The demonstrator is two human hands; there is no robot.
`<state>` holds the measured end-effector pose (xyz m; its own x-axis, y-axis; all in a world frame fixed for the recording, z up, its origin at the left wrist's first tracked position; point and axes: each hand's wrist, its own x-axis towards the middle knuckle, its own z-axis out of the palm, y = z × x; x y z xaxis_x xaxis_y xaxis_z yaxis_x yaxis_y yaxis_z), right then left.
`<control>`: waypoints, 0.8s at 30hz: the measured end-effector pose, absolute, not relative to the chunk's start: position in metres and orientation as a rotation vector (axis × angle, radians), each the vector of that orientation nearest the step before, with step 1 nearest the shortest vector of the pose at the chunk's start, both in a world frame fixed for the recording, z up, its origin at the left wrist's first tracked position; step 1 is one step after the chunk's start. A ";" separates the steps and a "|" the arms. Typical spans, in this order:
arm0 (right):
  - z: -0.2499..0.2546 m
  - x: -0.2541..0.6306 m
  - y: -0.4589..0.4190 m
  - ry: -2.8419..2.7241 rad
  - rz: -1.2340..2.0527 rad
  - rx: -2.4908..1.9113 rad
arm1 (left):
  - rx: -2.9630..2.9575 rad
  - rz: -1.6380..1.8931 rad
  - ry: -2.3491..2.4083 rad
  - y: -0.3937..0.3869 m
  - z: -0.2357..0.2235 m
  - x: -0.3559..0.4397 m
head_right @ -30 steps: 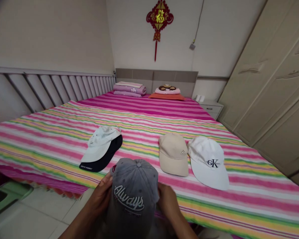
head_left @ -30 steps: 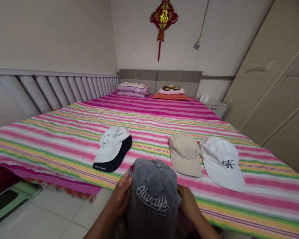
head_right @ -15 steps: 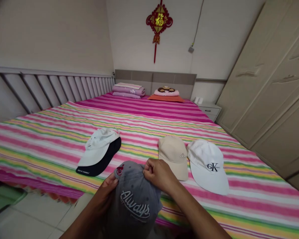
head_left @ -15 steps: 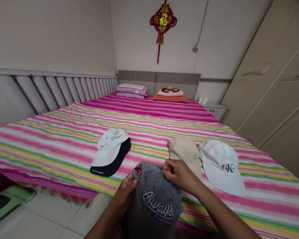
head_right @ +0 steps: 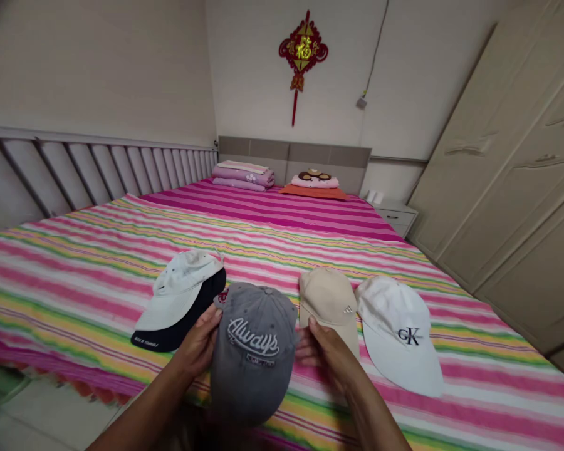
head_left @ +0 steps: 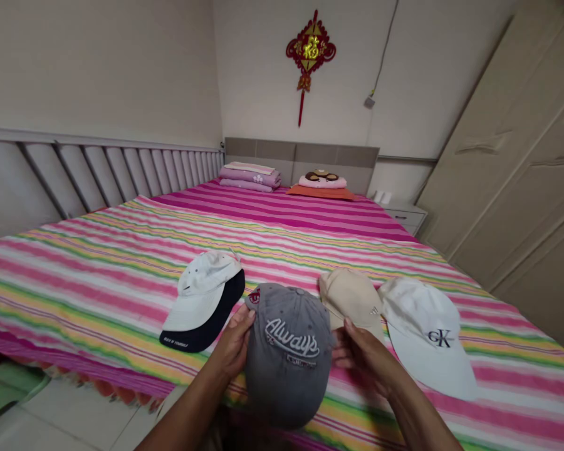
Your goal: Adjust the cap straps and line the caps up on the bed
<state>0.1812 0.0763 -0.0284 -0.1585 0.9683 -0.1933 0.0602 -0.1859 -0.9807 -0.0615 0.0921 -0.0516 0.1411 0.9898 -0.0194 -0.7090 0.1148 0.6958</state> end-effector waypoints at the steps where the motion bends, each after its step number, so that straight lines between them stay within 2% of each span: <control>1: -0.029 0.177 0.075 -1.122 1.600 -1.190 | 0.613 1.350 0.584 0.100 -0.050 -0.062; 2: -0.027 0.172 0.077 -1.018 1.683 -1.090 | 0.612 1.350 0.598 0.110 -0.047 -0.061; 4: -0.020 0.161 0.090 -1.009 1.613 -0.999 | 0.624 1.351 0.606 0.133 -0.041 -0.059; 7: -0.006 0.147 0.129 -1.200 1.156 -1.035 | 0.656 1.368 0.603 0.177 -0.029 -0.054; 12: -0.021 0.144 0.183 -1.259 0.786 -1.284 | 0.660 1.315 0.691 0.228 -0.039 -0.041; 18: -0.070 0.137 0.171 -1.530 0.526 -1.545 | 0.640 1.175 0.879 0.220 -0.091 -0.037; 24: -0.082 0.129 0.154 -1.649 0.350 -1.706 | 0.650 1.199 0.977 0.216 -0.097 -0.036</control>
